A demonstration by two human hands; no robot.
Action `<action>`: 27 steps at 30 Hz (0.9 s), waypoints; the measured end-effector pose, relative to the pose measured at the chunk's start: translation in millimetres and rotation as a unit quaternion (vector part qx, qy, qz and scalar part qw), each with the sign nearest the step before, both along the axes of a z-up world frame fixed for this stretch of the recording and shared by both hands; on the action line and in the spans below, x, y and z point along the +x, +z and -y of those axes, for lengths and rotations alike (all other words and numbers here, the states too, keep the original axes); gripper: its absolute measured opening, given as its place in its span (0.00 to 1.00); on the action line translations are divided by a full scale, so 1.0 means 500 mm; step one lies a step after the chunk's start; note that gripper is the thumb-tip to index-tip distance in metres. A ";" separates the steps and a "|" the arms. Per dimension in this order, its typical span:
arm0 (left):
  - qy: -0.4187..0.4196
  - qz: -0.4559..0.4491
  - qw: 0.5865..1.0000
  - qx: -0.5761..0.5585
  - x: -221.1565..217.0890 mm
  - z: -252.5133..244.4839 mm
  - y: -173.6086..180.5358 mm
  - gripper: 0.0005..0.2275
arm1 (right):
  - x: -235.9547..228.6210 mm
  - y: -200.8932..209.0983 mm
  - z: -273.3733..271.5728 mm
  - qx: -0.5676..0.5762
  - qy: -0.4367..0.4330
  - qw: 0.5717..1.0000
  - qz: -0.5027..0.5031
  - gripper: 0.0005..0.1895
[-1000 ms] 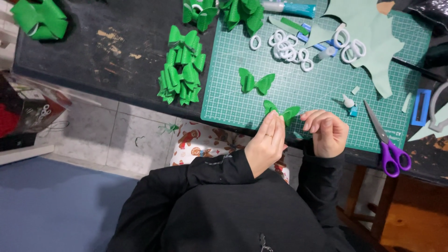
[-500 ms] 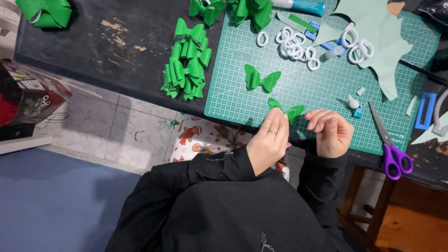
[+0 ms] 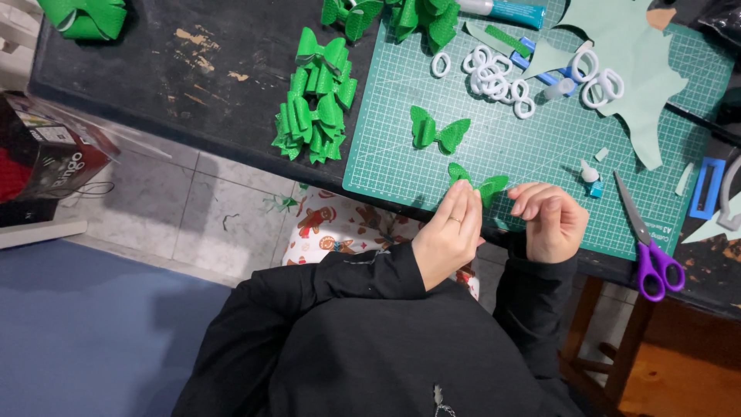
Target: Assembling and gluing green textured leather butterfly and bow accessories on a workbench.
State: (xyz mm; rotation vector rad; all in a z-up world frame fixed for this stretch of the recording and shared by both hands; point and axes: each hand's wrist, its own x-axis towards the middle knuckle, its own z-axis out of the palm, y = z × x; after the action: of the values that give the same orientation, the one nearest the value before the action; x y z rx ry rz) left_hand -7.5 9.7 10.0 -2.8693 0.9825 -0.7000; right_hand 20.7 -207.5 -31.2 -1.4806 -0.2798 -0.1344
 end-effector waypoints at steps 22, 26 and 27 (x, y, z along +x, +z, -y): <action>-0.023 -0.034 0.998 -0.040 -0.004 0.000 -0.044 0.30 | 0.005 0.107 -0.042 -0.416 -0.036 0.901 0.114 0.26; -0.017 -0.031 0.999 -0.037 -0.001 0.004 -0.047 0.29 | 0.013 0.101 -0.037 -0.426 -0.016 0.894 0.139 0.25; -0.015 -0.032 0.999 -0.035 -0.003 0.005 -0.048 0.29 | 0.014 0.101 -0.037 -0.445 -0.003 0.883 0.152 0.25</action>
State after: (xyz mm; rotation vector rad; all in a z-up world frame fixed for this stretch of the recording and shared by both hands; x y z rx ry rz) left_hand -8.9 7.3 -13.9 -2.9604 1.0307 -0.6599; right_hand 27.8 -188.8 19.5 -2.3801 -0.6508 -0.2667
